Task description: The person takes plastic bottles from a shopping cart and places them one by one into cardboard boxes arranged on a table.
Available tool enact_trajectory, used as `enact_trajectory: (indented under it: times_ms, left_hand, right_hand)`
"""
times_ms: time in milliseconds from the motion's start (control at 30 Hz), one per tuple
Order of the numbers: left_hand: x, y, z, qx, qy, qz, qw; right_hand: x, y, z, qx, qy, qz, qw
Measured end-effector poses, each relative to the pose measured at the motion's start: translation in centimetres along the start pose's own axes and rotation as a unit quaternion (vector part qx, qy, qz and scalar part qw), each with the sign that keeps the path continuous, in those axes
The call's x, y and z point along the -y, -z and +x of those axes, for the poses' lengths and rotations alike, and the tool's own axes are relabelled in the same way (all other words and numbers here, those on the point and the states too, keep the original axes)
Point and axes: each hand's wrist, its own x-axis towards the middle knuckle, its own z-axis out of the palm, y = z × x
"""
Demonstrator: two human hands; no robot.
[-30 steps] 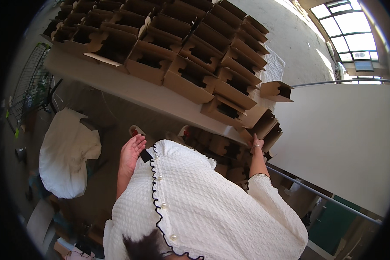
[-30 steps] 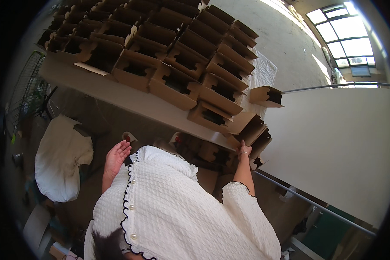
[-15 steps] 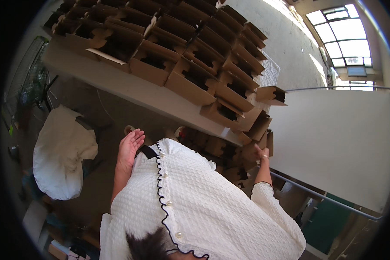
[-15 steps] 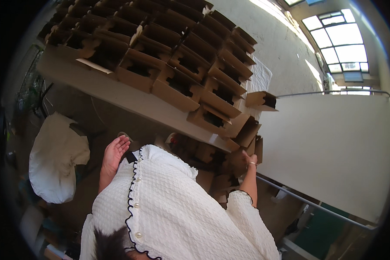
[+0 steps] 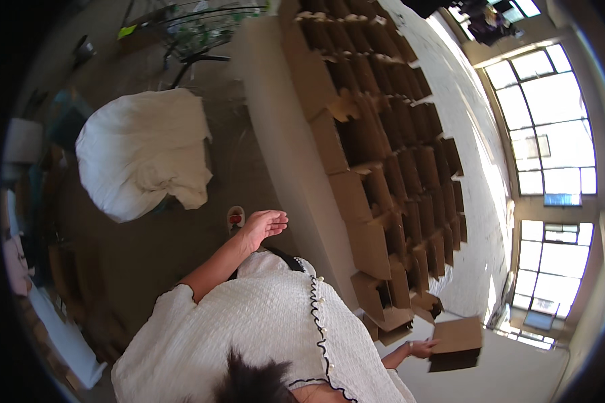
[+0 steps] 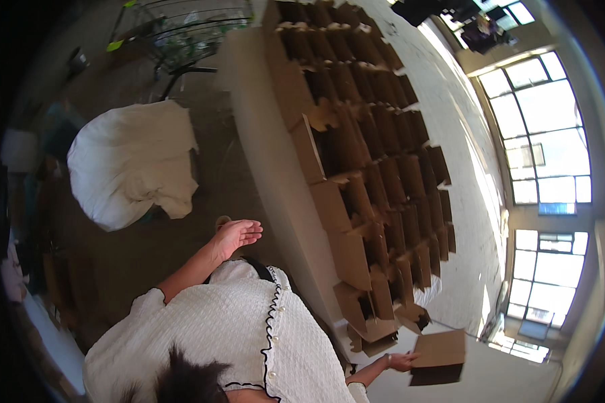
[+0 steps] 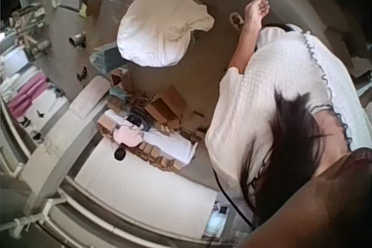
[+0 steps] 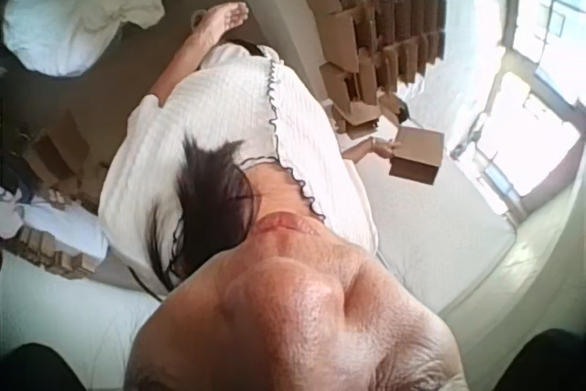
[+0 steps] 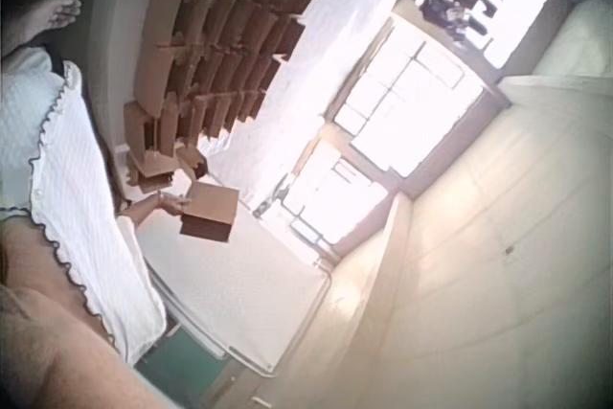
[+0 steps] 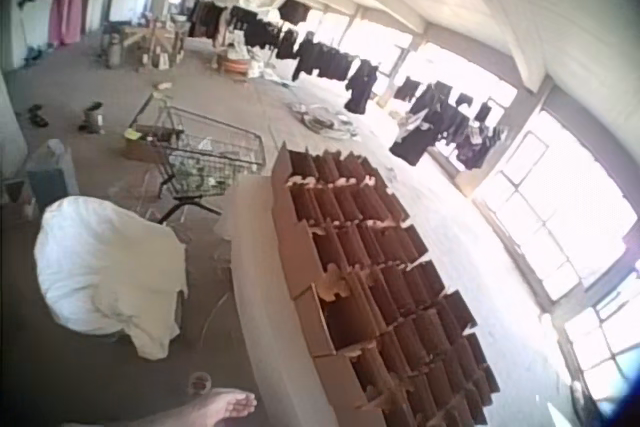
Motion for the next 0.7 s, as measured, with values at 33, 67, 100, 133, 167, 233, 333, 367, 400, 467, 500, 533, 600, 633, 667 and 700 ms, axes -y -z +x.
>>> enact_trajectory:
  times_ms: [33,67,100,133,167,233,333,367,400,467,500,533,600,633,667,700]
  left_hand:
    - [-1.6,0.5,-0.1,0.001,0.003,0.003,1.000]
    - [-2.9,1.3,-0.5,-0.001,0.002,0.007,1.000]
    - [-3.9,2.5,-1.0,-0.007,-0.013,0.006,1.000]
    - [-5.1,3.8,-1.3,-0.010,-0.029,0.006,1.000]
    - [-6.4,5.1,-1.6,-0.012,-0.046,0.010,0.999]
    - [-8.4,7.2,-2.6,-0.032,-0.070,-0.002,0.997]
    - [-9.5,10.7,-2.9,-0.071,-0.089,-0.040,0.993]
    - [-9.5,11.5,-2.9,-0.087,-0.088,-0.066,0.990]
    - [-9.2,12.3,-2.8,-0.105,-0.093,-0.098,0.985]
    - [-8.9,13.8,-2.4,-0.135,-0.097,-0.164,0.972]
    - [-8.7,14.6,-2.2,-0.149,-0.093,-0.195,0.965]
    - [-9.0,15.2,-2.0,-0.155,-0.089,-0.211,0.961]
    - [-10.3,16.1,-2.0,-0.177,-0.103,-0.251,0.946]
    - [-11.0,16.5,-2.0,-0.188,-0.110,-0.270,0.938]
    - [-11.8,17.3,-1.8,-0.185,-0.130,-0.280,0.933]
    - [-12.8,17.8,-1.4,-0.197,-0.143,-0.291,0.925]
  right_hand:
    - [5.8,-0.7,-0.1,-0.001,0.008,0.090,0.996]
    - [8.0,-2.5,0.4,0.036,0.022,0.079,0.996]
    - [16.8,-2.6,-1.4,0.059,-0.004,0.119,0.991]
    - [21.1,-3.6,-2.4,0.109,0.004,0.139,0.984]
    - [25.7,-4.4,-4.1,0.147,0.040,0.117,0.981]
    - [31.6,-7.6,-8.9,0.207,0.118,0.195,0.951]
    - [41.3,-7.4,-18.4,0.358,0.213,0.235,0.878]
    - [42.3,-8.2,-22.4,0.461,-0.019,0.436,0.773]
    - [44.8,-7.6,-25.1,0.501,0.014,0.497,0.709]
    - [51.0,-4.9,-28.6,0.519,0.326,0.468,0.636]
    - [54.4,-3.7,-29.5,0.499,0.468,0.456,0.569]
    - [55.9,-2.9,-30.2,0.550,0.481,0.423,0.536]
    - [59.6,-4.2,-33.9,0.596,0.495,0.398,0.491]
    - [61.3,-5.4,-35.7,0.618,0.491,0.380,0.482]
    - [63.0,-7.5,-37.9,0.608,0.504,0.357,0.499]
    - [64.5,-10.0,-40.5,0.596,0.518,0.331,0.516]
